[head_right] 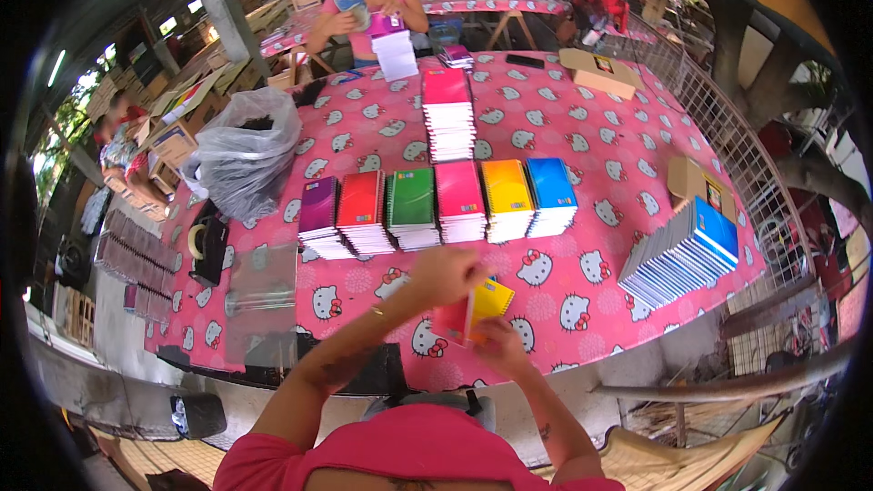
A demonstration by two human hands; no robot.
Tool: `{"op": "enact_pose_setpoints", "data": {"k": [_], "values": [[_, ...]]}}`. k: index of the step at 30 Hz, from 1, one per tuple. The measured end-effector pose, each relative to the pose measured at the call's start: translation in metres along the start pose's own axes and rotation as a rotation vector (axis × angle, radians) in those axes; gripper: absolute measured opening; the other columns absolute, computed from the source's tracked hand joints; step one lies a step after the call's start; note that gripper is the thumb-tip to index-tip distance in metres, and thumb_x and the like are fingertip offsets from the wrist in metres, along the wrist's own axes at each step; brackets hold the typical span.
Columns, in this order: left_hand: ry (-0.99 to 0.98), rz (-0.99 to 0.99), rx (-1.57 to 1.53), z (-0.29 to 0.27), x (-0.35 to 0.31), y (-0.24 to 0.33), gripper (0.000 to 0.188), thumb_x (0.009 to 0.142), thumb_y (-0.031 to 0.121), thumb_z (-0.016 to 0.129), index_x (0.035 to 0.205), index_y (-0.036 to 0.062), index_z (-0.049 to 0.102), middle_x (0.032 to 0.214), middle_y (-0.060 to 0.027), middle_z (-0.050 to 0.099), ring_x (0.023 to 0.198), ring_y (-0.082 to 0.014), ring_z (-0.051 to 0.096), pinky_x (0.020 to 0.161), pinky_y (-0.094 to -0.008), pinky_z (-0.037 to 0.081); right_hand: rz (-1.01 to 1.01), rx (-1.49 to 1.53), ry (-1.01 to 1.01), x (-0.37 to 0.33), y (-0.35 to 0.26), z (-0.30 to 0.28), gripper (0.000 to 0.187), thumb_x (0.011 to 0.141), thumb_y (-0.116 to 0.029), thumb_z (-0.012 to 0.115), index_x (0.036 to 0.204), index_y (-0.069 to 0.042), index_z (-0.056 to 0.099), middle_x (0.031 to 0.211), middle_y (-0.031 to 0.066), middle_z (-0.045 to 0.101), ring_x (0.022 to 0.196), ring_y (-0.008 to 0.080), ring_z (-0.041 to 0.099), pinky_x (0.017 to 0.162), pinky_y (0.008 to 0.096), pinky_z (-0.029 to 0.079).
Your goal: The person repeatedly picks up small spiral-bound notebooks from a table, places them into clear plastic bags, and seals the bags using a handheld heat sealer. The person stacks the packaged notebooks on the table.
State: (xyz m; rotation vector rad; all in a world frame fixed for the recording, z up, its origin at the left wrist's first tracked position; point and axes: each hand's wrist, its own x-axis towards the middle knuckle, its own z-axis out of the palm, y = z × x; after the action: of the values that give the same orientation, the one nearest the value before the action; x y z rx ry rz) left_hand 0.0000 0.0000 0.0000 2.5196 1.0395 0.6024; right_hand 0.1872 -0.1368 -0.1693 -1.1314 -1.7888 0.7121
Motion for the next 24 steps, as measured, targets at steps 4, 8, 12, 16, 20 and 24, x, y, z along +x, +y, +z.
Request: {"op": "enact_pose_setpoints", "data": {"k": [4, 8, 12, 16, 20, 24], "values": [[-0.019, 0.023, 0.067, 0.104, -0.032, -0.033, 0.035, 0.095, 0.037, 0.06, 0.112, 0.006, 0.063, 0.089, -0.0172, 0.069, 0.074, -0.0367, 0.067, 0.066, -0.0455, 0.052, 0.475, 0.595, 0.662, 0.051, -0.028, 0.005, 0.019, 0.093, -0.012, 0.065, 0.109, -0.004, 0.058, 0.106, 0.0077, 0.06, 0.101, 0.016, 0.059, 0.089, 0.0319, 0.049], [0.337, 0.018, -0.026, 0.043, -0.033, -0.051, 0.043, 0.094, 0.026, 0.06, 0.131, 0.0057, 0.057, 0.117, -0.0192, 0.064, 0.108, -0.0369, 0.061, 0.092, -0.0478, 0.048, 0.104, -0.017, 0.52, 0.094, -0.064, 0.006, 0.026, 0.086, -0.001, 0.067, 0.111, -0.003, 0.06, 0.109, 0.0145, 0.06, 0.102, 0.0279, 0.06, 0.087, 0.0374, 0.05], [0.364, -0.136, 0.455, -0.068, -0.048, -0.113, 0.051, 0.087, 0.017, 0.067, 0.136, 0.0116, 0.055, 0.139, -0.0167, 0.055, 0.134, -0.0357, 0.048, 0.111, -0.0483, 0.037, -0.117, -0.255, 0.273, 0.167, -0.103, 0.03, 0.039, 0.08, -0.007, 0.072, 0.117, -0.007, 0.063, 0.124, 0.0165, 0.057, 0.116, 0.0378, 0.054, 0.098, 0.0452, 0.045], [0.193, -0.02, 0.497, -0.078, -0.057, -0.159, 0.046, 0.084, 0.012, 0.069, 0.129, 0.0141, 0.061, 0.134, -0.0177, 0.059, 0.125, -0.0358, 0.056, 0.102, -0.0448, 0.048, -0.153, -0.098, 0.197, 0.234, -0.1, 0.069, 0.038, 0.084, -0.011, 0.07, 0.121, -0.008, 0.062, 0.126, 0.0164, 0.057, 0.12, 0.0345, 0.054, 0.097, 0.0436, 0.046], [0.274, 0.012, 0.194, -0.096, -0.048, -0.16, 0.041, 0.082, 0.006, 0.071, 0.122, 0.0086, 0.064, 0.123, -0.019, 0.065, 0.104, -0.0335, 0.068, 0.082, -0.0386, 0.058, 0.263, 0.555, 0.141, 0.267, -0.069, 0.091, 0.037, 0.093, -0.018, 0.066, 0.127, -0.005, 0.058, 0.126, 0.0163, 0.059, 0.119, 0.026, 0.057, 0.092, 0.0397, 0.05], [0.352, -0.062, -0.009, -0.098, -0.056, -0.154, 0.038, 0.084, 0.007, 0.07, 0.121, 0.0048, 0.062, 0.12, -0.0184, 0.066, 0.102, -0.035, 0.068, 0.085, -0.0425, 0.057, 0.46, 0.876, 0.085, 0.259, -0.09, 0.078, 0.048, 0.097, -0.034, 0.063, 0.131, -0.002, 0.053, 0.119, 0.0146, 0.063, 0.109, 0.0237, 0.062, 0.088, 0.0368, 0.053]]}}
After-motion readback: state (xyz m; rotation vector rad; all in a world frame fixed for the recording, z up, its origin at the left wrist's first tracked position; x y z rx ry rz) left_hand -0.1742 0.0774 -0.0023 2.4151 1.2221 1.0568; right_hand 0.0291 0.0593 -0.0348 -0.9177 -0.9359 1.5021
